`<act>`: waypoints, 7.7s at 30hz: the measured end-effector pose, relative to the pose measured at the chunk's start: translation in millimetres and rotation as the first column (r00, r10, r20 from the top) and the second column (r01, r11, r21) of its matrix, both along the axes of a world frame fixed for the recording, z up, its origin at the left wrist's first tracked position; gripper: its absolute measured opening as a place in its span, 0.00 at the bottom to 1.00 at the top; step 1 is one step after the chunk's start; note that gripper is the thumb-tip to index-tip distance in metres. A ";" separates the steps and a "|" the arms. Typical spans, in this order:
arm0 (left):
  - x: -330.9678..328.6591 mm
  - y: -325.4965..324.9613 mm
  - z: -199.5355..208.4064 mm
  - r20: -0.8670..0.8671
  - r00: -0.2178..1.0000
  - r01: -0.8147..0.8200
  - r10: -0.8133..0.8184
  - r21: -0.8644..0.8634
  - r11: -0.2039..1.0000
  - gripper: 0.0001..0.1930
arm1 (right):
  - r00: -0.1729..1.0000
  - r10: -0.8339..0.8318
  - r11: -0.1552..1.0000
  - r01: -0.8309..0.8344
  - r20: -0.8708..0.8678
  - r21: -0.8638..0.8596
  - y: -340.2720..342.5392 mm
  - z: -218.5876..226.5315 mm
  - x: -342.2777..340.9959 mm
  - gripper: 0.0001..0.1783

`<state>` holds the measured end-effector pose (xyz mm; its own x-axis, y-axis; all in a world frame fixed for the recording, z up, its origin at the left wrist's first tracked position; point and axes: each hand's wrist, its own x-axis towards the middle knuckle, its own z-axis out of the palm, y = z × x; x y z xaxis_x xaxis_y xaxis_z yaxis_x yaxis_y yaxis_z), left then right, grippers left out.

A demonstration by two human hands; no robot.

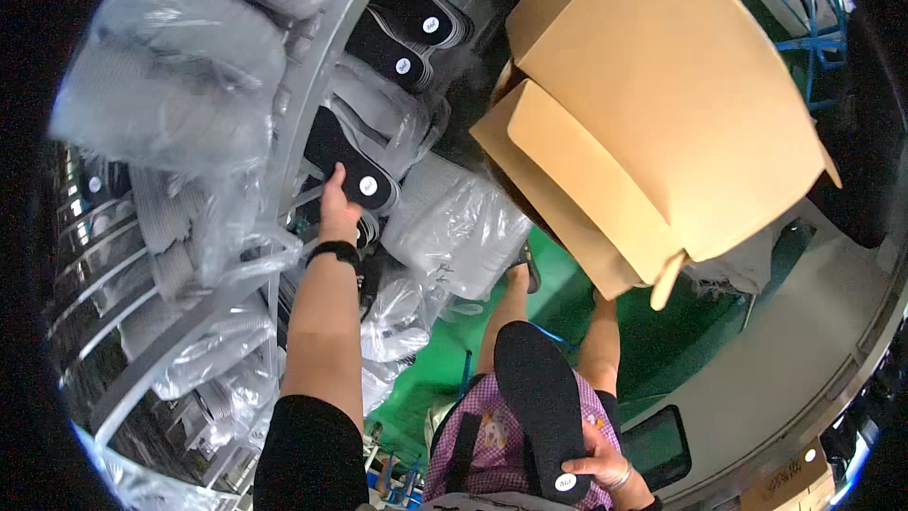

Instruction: Inserting insoles into shoe uppers on a manufacturing assembly line.

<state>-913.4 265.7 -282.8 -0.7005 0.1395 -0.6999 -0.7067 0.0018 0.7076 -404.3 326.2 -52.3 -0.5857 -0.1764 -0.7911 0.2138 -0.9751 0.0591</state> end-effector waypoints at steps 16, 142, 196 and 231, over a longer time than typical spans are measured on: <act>-65.3 -4.4 -82.3 -0.035 0.997 0.016 -0.063 -0.744 0.668 0.25 | 0.987 -0.025 0.995 0.040 0.159 -0.090 -28.0 -51.2 -36.8 0.45; 206.7 -18.6 116.9 0.476 0.798 0.173 -0.370 0.407 0.897 0.23 | 0.948 0.297 0.725 -0.150 -0.109 0.672 2.0 -93.6 -86.0 0.33; -57.0 117.9 -34.6 -0.691 0.472 0.178 -0.547 -0.534 0.827 0.24 | 0.453 0.738 0.151 -0.834 0.500 0.531 -86.3 -107.6 33.0 0.23; 74.5 59.8 6.8 -0.325 0.901 0.118 -0.287 -0.454 0.883 0.28 | 0.415 0.726 -0.026 -0.780 0.549 0.625 -66.4 -104.7 73.2 0.24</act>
<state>-838.9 325.5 -276.0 -0.9071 0.0647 -0.4158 -0.3406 0.4673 0.8159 -331.1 259.7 -157.0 -0.4755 0.1231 -0.8711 0.8773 0.1401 -0.4590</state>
